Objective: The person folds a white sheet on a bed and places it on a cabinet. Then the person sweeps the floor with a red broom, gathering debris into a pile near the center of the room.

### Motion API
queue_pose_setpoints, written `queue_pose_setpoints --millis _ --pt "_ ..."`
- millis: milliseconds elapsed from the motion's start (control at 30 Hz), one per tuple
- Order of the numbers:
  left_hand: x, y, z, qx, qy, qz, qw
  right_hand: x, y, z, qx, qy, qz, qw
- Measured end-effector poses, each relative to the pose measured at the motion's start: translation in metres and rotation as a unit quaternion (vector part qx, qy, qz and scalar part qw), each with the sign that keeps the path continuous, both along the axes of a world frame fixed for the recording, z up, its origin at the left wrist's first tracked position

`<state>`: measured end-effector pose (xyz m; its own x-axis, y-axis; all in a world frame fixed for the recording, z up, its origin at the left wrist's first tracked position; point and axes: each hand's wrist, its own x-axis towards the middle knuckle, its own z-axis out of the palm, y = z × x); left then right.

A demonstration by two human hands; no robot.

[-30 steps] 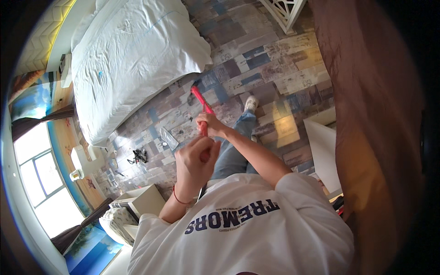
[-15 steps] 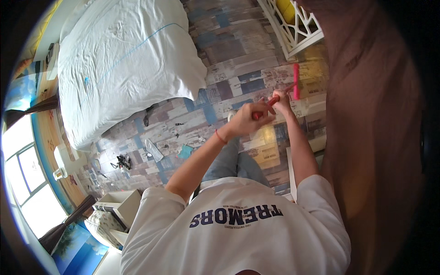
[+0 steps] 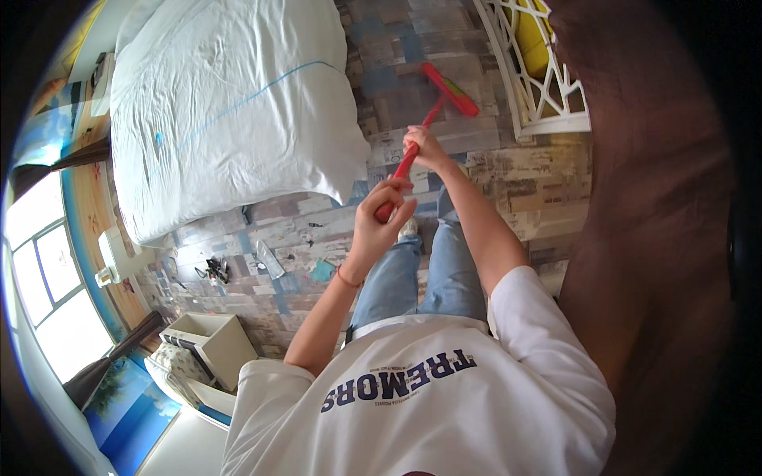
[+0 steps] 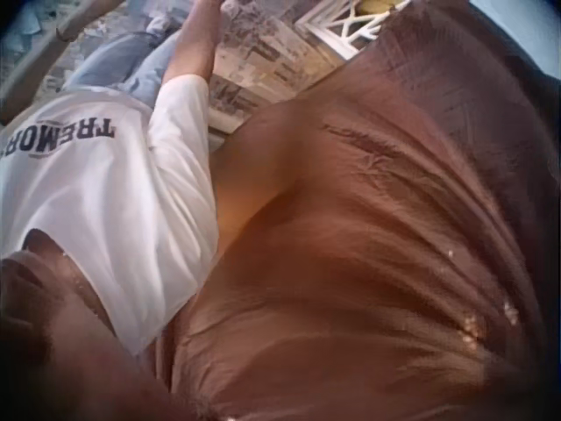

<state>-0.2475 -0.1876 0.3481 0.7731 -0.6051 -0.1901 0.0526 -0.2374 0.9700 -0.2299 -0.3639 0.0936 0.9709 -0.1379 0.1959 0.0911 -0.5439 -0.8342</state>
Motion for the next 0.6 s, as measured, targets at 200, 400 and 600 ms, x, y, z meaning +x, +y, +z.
queue_pose_setpoints --millis 200,400,600 --pt "-0.007 -0.012 0.068 0.086 -0.005 0.082 0.993 0.002 0.040 0.049 0.052 0.017 0.096 0.994" --pt "0.037 -0.079 0.158 0.037 0.011 0.028 0.999 0.014 -0.020 0.158 0.122 0.057 0.092 0.987" --pt "0.069 -0.155 0.078 -0.089 0.029 -0.017 0.995 0.012 -0.149 0.118 0.012 0.031 -0.062 0.997"
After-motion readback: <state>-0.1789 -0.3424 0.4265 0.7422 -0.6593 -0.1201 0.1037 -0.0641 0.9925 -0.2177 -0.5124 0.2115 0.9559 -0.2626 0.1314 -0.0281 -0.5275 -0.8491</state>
